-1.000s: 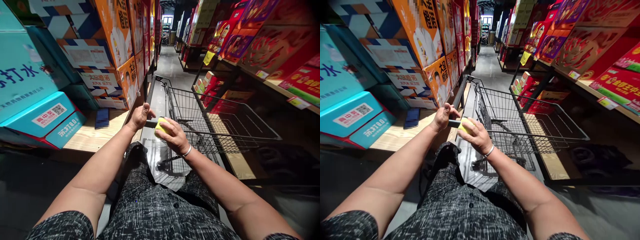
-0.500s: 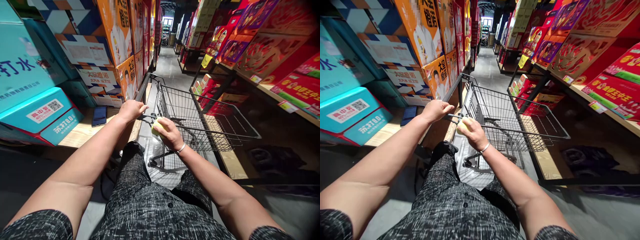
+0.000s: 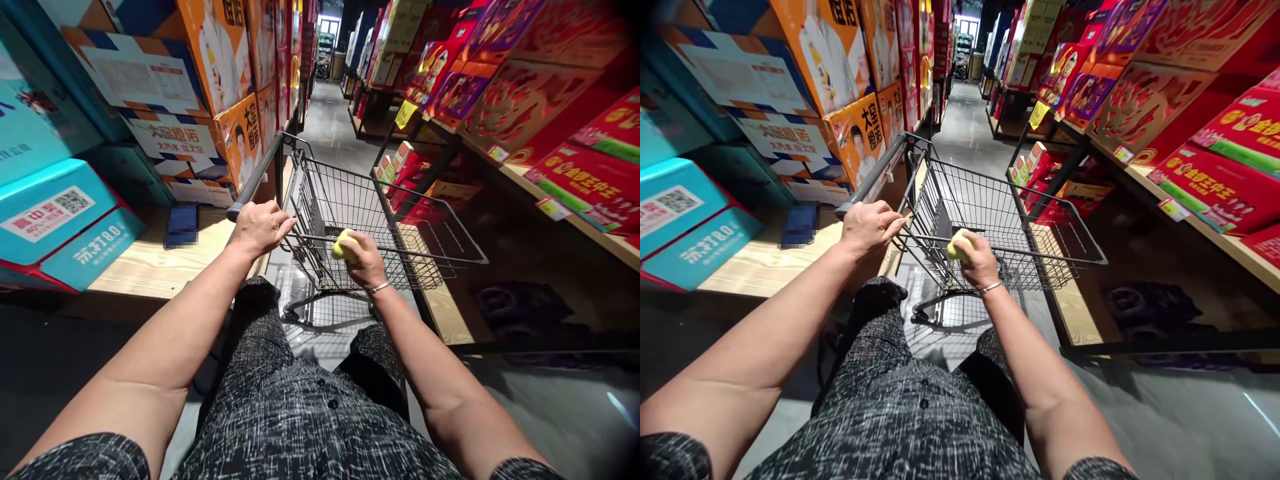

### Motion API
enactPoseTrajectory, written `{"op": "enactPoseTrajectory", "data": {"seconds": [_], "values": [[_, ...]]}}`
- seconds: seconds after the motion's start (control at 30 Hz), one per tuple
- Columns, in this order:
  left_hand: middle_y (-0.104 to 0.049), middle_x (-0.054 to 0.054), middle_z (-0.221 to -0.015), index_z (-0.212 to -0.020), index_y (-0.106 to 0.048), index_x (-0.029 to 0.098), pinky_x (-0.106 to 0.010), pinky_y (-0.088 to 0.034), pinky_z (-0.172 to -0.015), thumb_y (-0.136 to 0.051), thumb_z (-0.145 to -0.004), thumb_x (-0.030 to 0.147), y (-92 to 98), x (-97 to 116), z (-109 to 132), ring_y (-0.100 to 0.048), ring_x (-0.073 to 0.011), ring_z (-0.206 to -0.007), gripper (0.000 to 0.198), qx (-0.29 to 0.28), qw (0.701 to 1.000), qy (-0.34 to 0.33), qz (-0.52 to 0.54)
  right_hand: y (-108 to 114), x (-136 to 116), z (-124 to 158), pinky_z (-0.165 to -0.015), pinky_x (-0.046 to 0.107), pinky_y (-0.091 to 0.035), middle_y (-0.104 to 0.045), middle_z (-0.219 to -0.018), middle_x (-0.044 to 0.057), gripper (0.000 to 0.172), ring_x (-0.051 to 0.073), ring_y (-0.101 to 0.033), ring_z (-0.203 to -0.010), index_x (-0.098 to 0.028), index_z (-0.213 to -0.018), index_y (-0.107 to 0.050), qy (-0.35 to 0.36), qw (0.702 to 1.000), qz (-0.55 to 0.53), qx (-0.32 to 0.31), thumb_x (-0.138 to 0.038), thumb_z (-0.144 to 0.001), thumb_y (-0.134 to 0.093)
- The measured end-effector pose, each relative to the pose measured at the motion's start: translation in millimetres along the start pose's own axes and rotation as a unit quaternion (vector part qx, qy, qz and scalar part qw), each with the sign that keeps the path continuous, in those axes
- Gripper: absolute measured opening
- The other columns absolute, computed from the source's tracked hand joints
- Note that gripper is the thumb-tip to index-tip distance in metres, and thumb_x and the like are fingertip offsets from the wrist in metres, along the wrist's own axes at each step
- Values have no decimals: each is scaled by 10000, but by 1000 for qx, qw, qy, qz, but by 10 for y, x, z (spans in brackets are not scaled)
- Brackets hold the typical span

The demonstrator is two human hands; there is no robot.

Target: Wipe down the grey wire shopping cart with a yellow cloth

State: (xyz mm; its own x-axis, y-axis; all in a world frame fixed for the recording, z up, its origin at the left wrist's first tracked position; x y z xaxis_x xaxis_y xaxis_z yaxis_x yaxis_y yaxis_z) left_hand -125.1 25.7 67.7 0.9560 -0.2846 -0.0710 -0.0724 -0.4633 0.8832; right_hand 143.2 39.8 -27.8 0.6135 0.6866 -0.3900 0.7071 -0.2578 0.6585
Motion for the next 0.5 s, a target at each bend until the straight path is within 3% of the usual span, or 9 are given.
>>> {"op": "enactPoseTrajectory", "data": {"seconds": [0.13,0.23,0.3,0.37,0.5], "values": [[-728,-98,-961,-952,-835,250,-394,-369,-708,-417,-1060,545,14,-67,2,-687,-276,-896,523,3,1000,1,1,537,516,128,-1043,487,-541,-675,-1242,84,474,269,-652,-1160,-256,-1139,-744,-80,996,27,-9,-106,-700,-646],[-712,-87,-980,-957,-826,268,-389,-373,-730,-476,-1031,564,14,-85,3,-677,-271,-909,464,-17,1000,10,-3,682,702,124,-986,453,-567,-689,-1157,82,489,250,-669,-1088,-236,-1155,-727,-152,988,16,-1,-127,-689,-629],[-705,-81,-1027,-979,-815,276,-389,-380,-758,-549,-989,597,11,-81,4,-672,-272,-933,417,-39,999,10,-13,578,638,49,-952,433,-581,-694,-1162,77,530,241,-676,-1062,-229,-1197,-711,-179,984,-3,-10,-130,-684,-623],[-698,-78,-1073,-1006,-802,278,-389,-383,-784,-609,-951,618,16,-70,5,-669,-275,-962,395,-58,998,8,-24,354,421,-86,-939,423,-588,-698,-1200,75,577,235,-682,-1062,-229,-1251,-685,-176,984,-29,-23,-115,-689,-614],[-692,-74,-1113,-1021,-779,277,-395,-386,-800,-673,-928,542,52,-44,2,-666,-276,-992,300,-69,997,3,-32,-189,-252,-434,-968,394,-592,-693,-1264,74,630,223,-679,-1119,-230,-1325,-626,-88,992,-81,-35,-66,-718,-604]]}}
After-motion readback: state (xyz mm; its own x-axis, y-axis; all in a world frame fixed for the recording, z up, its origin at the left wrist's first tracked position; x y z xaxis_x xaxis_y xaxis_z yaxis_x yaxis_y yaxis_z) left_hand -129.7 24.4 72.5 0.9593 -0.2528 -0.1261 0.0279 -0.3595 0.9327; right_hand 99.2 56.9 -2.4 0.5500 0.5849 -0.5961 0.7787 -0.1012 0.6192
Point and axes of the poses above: each hand's wrist, its own z-axis away from the middle knuckle, its own y-axis out of the back of the hand, x = y × z, the point moved 6 cm from there along -z, towards the middle knuckle
